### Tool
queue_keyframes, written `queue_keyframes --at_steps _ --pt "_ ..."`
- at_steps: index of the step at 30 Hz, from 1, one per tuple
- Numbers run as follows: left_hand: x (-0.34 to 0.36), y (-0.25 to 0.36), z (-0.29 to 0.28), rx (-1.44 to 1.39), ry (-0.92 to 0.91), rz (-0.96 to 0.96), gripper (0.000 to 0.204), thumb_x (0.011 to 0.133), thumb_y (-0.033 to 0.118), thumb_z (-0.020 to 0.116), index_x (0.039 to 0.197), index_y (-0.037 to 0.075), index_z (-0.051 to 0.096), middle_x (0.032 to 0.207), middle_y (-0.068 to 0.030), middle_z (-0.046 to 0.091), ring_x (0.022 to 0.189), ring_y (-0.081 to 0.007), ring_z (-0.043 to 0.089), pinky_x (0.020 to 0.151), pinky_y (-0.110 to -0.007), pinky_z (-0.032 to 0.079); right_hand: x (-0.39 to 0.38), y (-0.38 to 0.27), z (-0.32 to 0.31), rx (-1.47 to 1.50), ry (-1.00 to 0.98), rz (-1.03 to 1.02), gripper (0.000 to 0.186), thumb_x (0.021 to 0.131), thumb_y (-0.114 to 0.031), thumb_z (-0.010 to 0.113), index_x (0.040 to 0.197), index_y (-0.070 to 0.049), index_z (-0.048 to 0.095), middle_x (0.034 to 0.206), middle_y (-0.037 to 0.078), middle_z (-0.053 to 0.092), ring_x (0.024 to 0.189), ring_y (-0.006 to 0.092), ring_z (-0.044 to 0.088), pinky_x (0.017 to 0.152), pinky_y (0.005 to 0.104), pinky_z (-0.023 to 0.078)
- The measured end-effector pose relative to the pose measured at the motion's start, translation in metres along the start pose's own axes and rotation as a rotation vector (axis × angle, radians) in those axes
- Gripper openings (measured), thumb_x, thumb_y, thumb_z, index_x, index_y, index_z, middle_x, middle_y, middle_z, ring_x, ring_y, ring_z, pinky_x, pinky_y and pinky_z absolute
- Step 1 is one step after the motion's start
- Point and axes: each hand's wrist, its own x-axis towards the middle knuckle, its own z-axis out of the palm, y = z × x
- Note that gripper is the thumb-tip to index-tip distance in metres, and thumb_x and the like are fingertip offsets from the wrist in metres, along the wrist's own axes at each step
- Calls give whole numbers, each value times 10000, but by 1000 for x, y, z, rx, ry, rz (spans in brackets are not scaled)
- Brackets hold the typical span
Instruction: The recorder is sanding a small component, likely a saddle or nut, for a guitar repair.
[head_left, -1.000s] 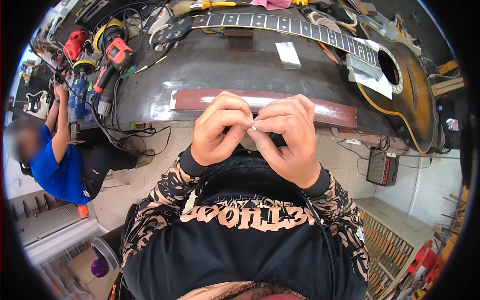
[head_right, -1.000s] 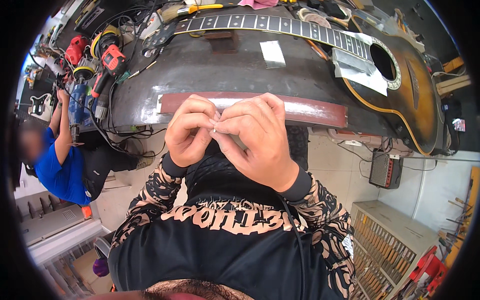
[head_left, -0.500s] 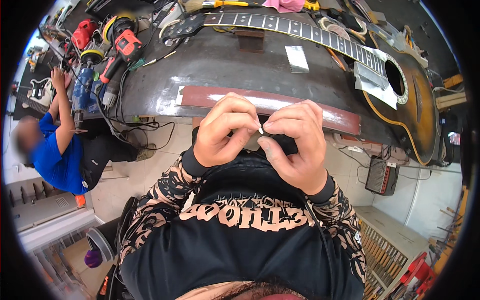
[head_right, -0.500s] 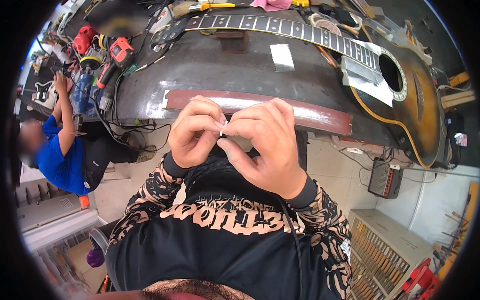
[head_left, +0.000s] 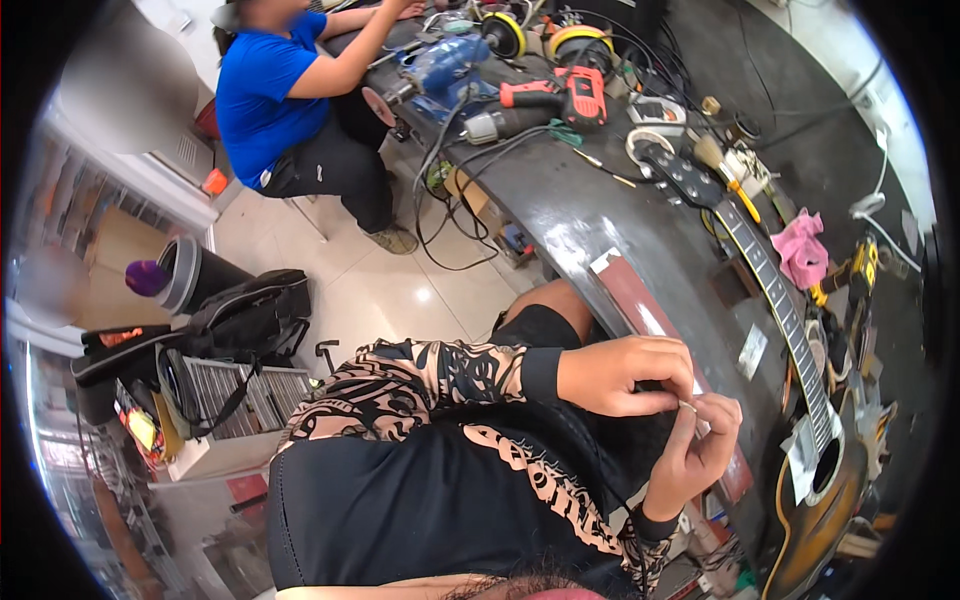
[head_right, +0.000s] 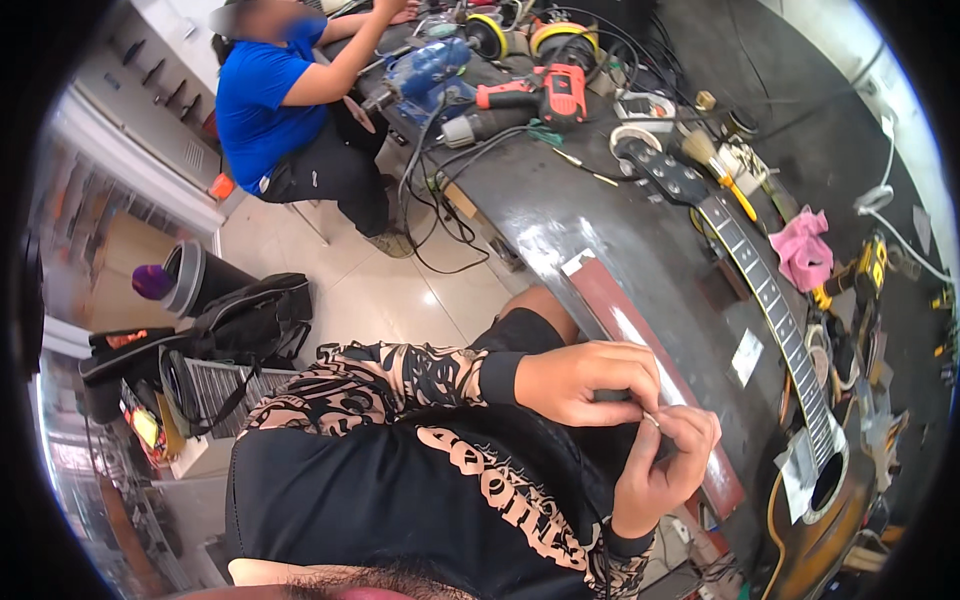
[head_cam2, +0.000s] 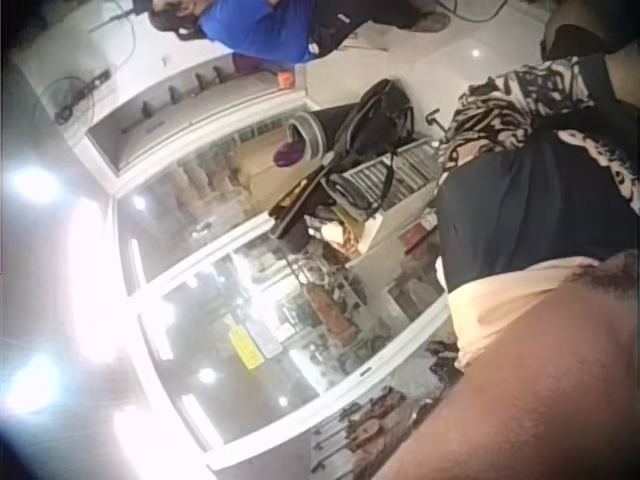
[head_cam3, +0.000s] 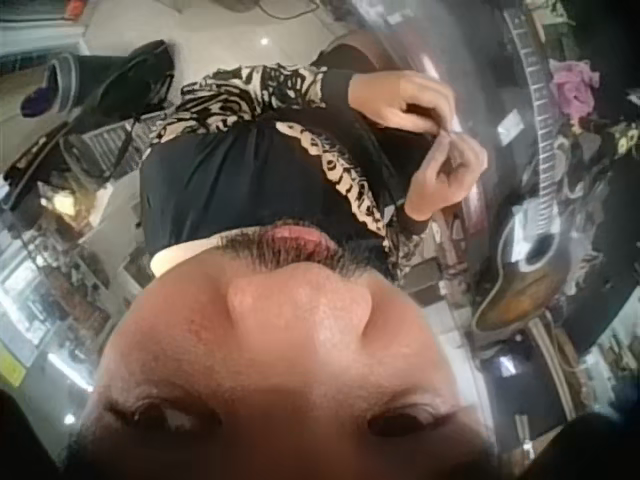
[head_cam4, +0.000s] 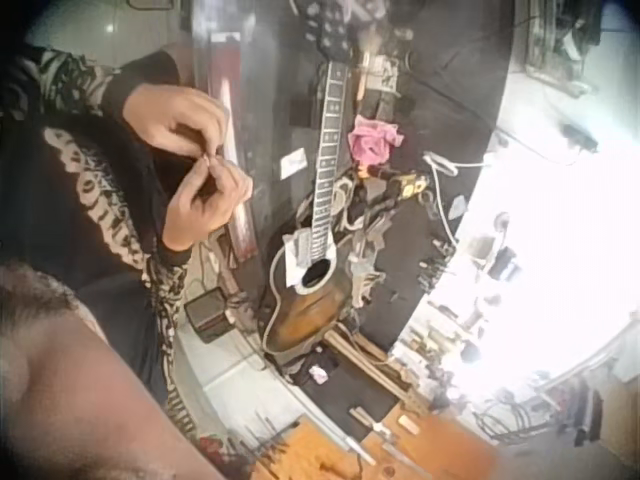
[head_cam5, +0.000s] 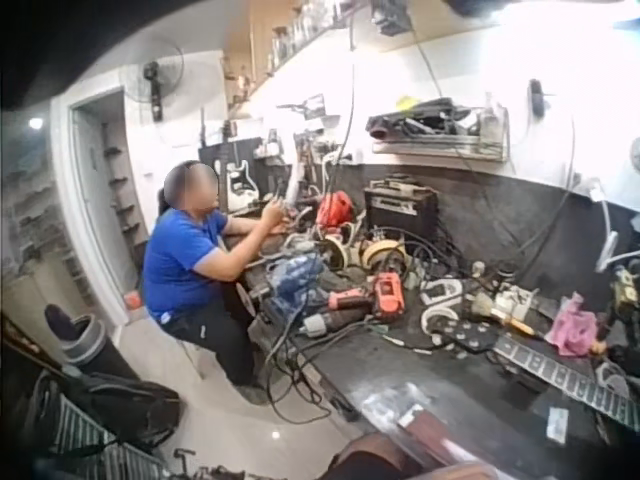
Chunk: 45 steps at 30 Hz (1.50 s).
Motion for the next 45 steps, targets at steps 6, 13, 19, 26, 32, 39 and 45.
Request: queue_keyframes --at_steps 6,13,19,26,32,39,45 --pt "-7 5 -8 -90 -6 -104 157 1055 -4 825 1194 28 758 1160 -124 761 1092 -324 734 954 -450 582 -2 3 6 253 -48 170 191 1026 77 752 1146 -40 661 1088 109 684 1020 258 654 971 403 519" --pt "12 7 0 -90 -104 -202 147 1027 -21 792 1166 18 768 1121 -113 741 1014 -289 742 899 -412 597 -13 13 -8 193 13 223 196 1030 98 765 1135 -32 662 1094 103 703 1029 239 675 983 375 534" --pt "50 -10 27 149 -263 -185 168 966 -15 770 1129 27 779 1081 -120 751 1036 -335 744 905 -440 595 -32 26 -39 405 168 565 132 1085 31 790 1185 12 707 1155 77 762 1105 149 719 1027 322 567" --pt "81 -57 67 606 -487 121 195 866 26 795 1046 28 722 1037 -132 662 1017 -390 674 916 -500 587 -59 43 -74 -619 97 280 301 1022 -65 788 1322 -84 776 1298 85 739 1284 349 647 1186 521 425" --pt "82 -62 78 735 -577 120 181 843 64 822 1008 41 752 1052 -130 685 1048 -372 703 937 -499 606 -62 51 -71 -741 -67 207 388 1009 -80 792 1397 -90 784 1378 77 715 1357 356 618 1202 568 424" --pt "83 -59 85 820 -576 125 148 857 118 839 967 41 777 1037 -114 714 1042 -327 727 911 -452 646 -63 54 -77 -761 -133 177 425 972 -40 774 1394 -77 800 1430 62 720 1385 354 611 1221 580 411" --pt "83 -65 104 814 -576 172 142 889 138 819 965 28 774 1021 -129 721 1030 -333 741 906 -445 652 -65 50 -87 -801 -139 193 387 988 -58 780 1372 -77 812 1421 48 733 1362 348 615 1211 563 405"
